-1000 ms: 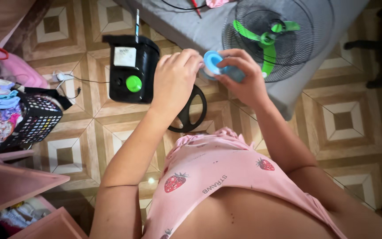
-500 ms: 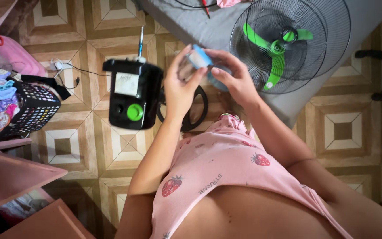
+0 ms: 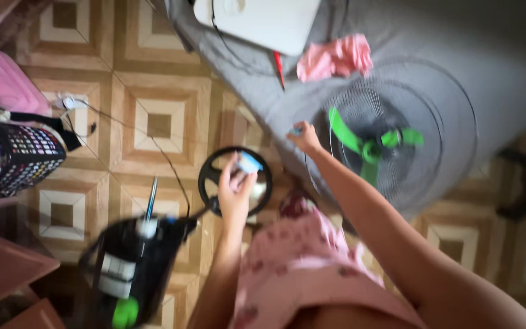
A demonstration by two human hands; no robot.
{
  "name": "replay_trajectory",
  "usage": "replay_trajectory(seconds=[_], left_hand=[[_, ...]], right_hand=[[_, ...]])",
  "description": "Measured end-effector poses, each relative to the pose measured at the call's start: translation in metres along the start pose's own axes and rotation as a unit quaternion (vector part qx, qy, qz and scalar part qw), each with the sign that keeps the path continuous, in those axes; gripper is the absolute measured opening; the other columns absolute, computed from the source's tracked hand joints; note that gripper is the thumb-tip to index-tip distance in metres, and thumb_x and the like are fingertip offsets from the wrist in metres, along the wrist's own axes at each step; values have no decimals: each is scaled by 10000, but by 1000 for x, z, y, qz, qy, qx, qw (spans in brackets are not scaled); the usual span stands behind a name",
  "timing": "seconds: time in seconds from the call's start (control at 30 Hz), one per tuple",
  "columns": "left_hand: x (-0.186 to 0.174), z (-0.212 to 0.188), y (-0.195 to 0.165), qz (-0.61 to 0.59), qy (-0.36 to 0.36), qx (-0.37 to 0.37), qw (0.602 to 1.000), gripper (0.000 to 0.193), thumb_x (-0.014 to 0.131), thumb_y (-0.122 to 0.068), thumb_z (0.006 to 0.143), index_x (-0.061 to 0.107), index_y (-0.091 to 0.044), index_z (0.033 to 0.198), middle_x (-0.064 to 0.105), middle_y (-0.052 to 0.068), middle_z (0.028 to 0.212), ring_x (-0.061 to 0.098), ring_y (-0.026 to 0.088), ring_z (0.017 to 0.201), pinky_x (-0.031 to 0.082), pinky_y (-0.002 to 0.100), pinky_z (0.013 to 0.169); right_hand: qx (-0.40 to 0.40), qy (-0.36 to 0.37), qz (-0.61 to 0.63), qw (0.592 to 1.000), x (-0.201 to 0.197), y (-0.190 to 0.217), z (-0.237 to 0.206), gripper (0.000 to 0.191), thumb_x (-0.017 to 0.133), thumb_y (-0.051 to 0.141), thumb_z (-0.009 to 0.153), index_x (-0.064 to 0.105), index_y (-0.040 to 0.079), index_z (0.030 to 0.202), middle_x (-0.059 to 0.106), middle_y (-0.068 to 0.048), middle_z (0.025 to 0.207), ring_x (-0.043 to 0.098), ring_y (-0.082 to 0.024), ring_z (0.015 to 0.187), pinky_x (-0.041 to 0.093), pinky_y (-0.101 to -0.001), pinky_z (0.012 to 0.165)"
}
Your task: The person retrieves a roll of blue tape from a drawer and a storage basket, then walks to a standing electric fan. They wrap the tape around the fan's motor shaft and mounting rod, securing the components together.
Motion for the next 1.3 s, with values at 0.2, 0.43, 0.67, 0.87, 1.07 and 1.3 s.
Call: replay_trajectory(seconds=[0.2,0.43,0.67,0.87,1.07,1.3], left_hand=[[7,55,43,-18,-51,-32,998,650,710,76,906,444,20,1497,588,164,1400,643,228,1227,550,353,1048],[-9,63,55,-43,-54,-24,997,698,723,96,924,409,9,1541,622,169,1356,631,217,1242,530,349,1088],[2,24,-37,-101,10,23,995,770,695,91,956,320,-39,1616,569,181,1442,620,224,1285,519,355,1087],[6,-28,-136,1,52,111,993,738,699,12,1003,306,-85,1620,391,102,1624,487,227,1451,456,325,1163],[-8,-79,-213,299,-90,124,942,303,668,-198,1001,684,-96,1286,653,79,1365,719,215,1143,621,321,887],[-9,-115,-259,529,-62,216,818,241,699,-186,988,747,-83,1201,700,114,1266,696,299,1026,543,375,884]], right_hand=[[-88,16,-242,966,18,0,78,689,905,361,725,576,152,1293,549,-174,1276,601,-415,1115,524,-500,906],[-102,-50,-3,994,63,17,59,540,757,358,990,543,89,1405,591,-145,1369,650,-298,1146,533,-397,985],[-395,252,234,852,-7,137,-95,406,704,237,1018,532,31,1324,498,-153,1457,508,-294,1366,470,-418,1114],[-498,231,79,832,-44,214,-130,266,777,123,935,691,8,1158,608,-150,1429,607,-319,1322,483,-419,1131],[-585,230,50,776,-47,239,-179,293,823,43,893,653,14,1130,591,-156,1437,625,-323,1308,522,-401,1097],[-628,210,20,749,-53,260,-211,356,865,-7,845,656,4,1132,568,-162,1447,648,-305,1243,552,-387,1039]])
Point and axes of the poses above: each hand's wrist, its own z-axis towards the middle knuckle, its own x-axis out of the palm, y = z × x, the point moved 1 cm from there along z, towards the middle knuckle
